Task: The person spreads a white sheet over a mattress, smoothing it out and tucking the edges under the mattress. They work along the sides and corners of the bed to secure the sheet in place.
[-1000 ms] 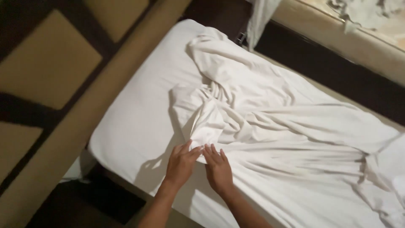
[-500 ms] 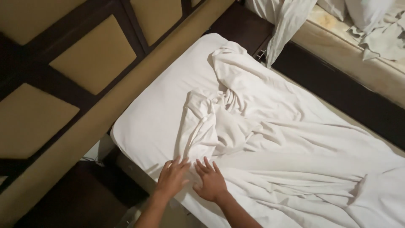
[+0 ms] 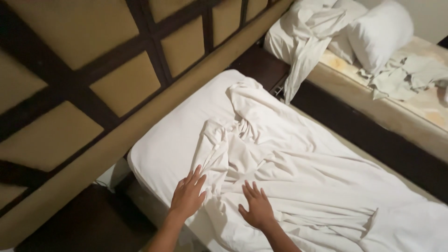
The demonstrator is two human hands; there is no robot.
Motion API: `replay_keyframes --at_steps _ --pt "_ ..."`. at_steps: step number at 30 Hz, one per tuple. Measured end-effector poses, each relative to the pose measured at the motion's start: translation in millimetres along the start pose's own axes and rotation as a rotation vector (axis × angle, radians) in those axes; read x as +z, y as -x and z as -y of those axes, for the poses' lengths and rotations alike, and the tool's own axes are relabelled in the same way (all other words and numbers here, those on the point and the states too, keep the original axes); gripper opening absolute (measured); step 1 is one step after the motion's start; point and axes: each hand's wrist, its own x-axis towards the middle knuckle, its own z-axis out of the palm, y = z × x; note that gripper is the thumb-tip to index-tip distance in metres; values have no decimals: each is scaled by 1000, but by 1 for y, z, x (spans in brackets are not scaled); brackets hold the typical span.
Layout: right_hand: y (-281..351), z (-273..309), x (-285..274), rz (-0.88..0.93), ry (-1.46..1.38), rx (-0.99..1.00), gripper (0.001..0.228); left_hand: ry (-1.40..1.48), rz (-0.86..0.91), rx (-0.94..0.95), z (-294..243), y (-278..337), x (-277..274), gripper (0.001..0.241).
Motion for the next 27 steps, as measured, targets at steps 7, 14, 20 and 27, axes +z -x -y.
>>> replay_keyframes --at_steps 7,14,20,27 --pt "26 -28 -26 -143 -1 32 76 3 -35 -21 -24 11 -22 57" --pt "26 -38 -45 -145 -11 96 77 10 52 -66 -22 7 -36 57" --pt "-4 -32 -43 -161 -19 138 78 8 105 -49 18 -22 -27 54" --pt "-76 -29 -7 -151 -47 248 79 9 143 36 91 -91 0 55"
